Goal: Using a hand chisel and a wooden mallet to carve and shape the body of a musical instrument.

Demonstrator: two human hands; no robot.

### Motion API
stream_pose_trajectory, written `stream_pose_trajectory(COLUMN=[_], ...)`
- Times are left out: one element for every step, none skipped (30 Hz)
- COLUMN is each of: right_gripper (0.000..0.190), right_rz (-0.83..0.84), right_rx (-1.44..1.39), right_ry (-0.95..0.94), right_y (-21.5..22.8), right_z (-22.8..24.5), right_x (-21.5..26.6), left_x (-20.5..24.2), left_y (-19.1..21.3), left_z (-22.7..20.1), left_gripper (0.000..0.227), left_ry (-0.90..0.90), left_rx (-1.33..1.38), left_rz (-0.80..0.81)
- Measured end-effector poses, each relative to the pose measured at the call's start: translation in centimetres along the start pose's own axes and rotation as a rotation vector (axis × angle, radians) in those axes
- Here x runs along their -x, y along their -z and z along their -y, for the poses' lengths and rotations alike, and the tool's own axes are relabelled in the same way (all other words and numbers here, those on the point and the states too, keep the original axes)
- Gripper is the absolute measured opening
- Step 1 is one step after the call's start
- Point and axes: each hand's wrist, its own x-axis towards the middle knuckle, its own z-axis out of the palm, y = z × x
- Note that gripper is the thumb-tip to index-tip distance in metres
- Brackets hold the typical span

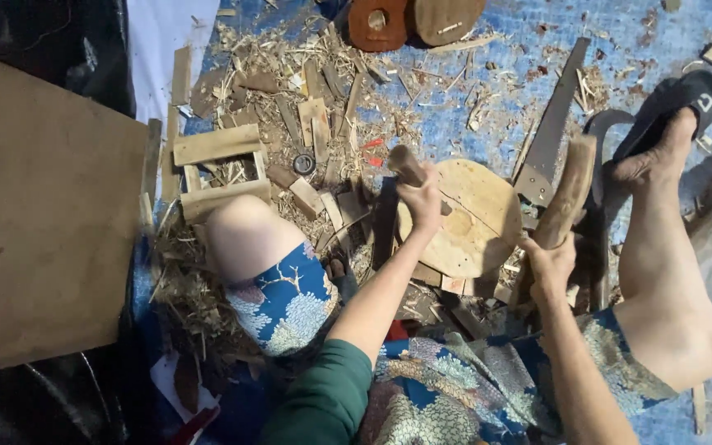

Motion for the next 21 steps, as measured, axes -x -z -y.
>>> stream_pose_trajectory(right_gripper=[0.051,0.053,0.053,0.053,0.053,0.053,0.059,0.065,0.065,0.064,0.062,0.062,0.061,0.061,0.061,0.060,0.059,0.059,0.060,0.061,0.061], right_rz=[-0.033,-0.066,-0.066,-0.059,-0.048,-0.044,-0.037,-0.030,-0.031,-0.047,-0.061,-0.060,-0.060,-0.061,-0.063,-0.070,-0.074,-0.073,-0.072,-0.070,-0.069], right_rx=[-0.084,-0.168,-0.168,-0.165,-0.165,-0.168,-0.062,0.044,0.044,0.016,-0.010,-0.009,-0.033,-0.057,-0.054,-0.071,-0.094,-0.097,-0.078,-0.059,-0.060], right_ry=[-0.090,-0.179,-0.180,-0.223,-0.261,-0.255,-0.273,-0.290,-0.288,-0.314,-0.339,-0.336,-0.345,-0.354,-0.357,-0.362,-0.363,-0.363,-0.351,-0.340,-0.340], right_y=[-0.8,-1.6,-2.0,-2.4,-3.1,-3.8,-4.0,-4.3,-4.5,-4.8,-5.0,-5.0,-5.0,-4.9,-4.9,-4.8,-5.1,-5.0,-4.9,-4.9,-4.8], right_z=[-2.1,-4.3,-4.8,-5.3,-5.5,-5.1,-5.0,-4.8,-5.6,-6.3,-7.0,-6.7,-6.6,-6.5,-6.8,-7.1,-7.1,-6.7,-6.4,-6.1,-6.0], right_x=[-0.3,-0.4,-0.6,-0.6,-0.9,-1.1,-0.9,-0.7,-1.0,-1.4,-1.7,-1.5,-1.2,-1.0,-1.0,-1.0,-1.3,-1.3,-1.1,-0.8,-0.9], left_x=[-0.4,-0.8,-1.4,-1.9,-2.8,-4.2,-5.2,-6.1,-5.9,-5.8,-5.6,-5.2,-4.7,-4.2,-4.5,-4.8,-5.5,-5.5,-5.4,-5.2,-5.1], left_y=[0.3,0.7,1.1,1.5,1.9,2.7,3.7,4.6,6.0,7.3,8.6,8.8,8.9,9.0,8.8,8.6,8.2,7.5,7.0,6.4,5.9], left_z=[-0.3,-0.6,-1.6,-2.6,-3.6,-0.8,2.2,5.3,7.4,9.5,11.6,10.0,8.5,6.9,5.9,4.8,3.6,1.2,-1.2,-3.5,-4.0], left_gripper=[0.011,0.016,0.016,0.030,0.045,0.045,0.034,0.031,0.031,0.028,0.028,0.028,0.033,0.039,0.039,0.037,0.035,0.035,0.036,0.038,0.038], left_ry=[0.025,0.049,0.050,0.152,0.249,0.245,0.399,0.552,0.551,0.651,0.748,0.747,0.759,0.769,0.773,0.750,0.719,0.717,0.644,0.571,0.570], left_rx=[-0.012,-0.025,-0.025,-0.162,-0.295,-0.291,-0.119,0.056,0.058,0.245,0.433,0.437,0.458,0.479,0.477,0.496,0.517,0.517,0.503,0.488,0.488], left_rz=[-0.075,-0.151,-0.150,-0.229,-0.310,-0.314,-0.375,-0.436,-0.435,-0.447,-0.457,-0.459,-0.375,-0.292,-0.292,-0.259,-0.225,-0.223,-0.151,-0.080,-0.080])
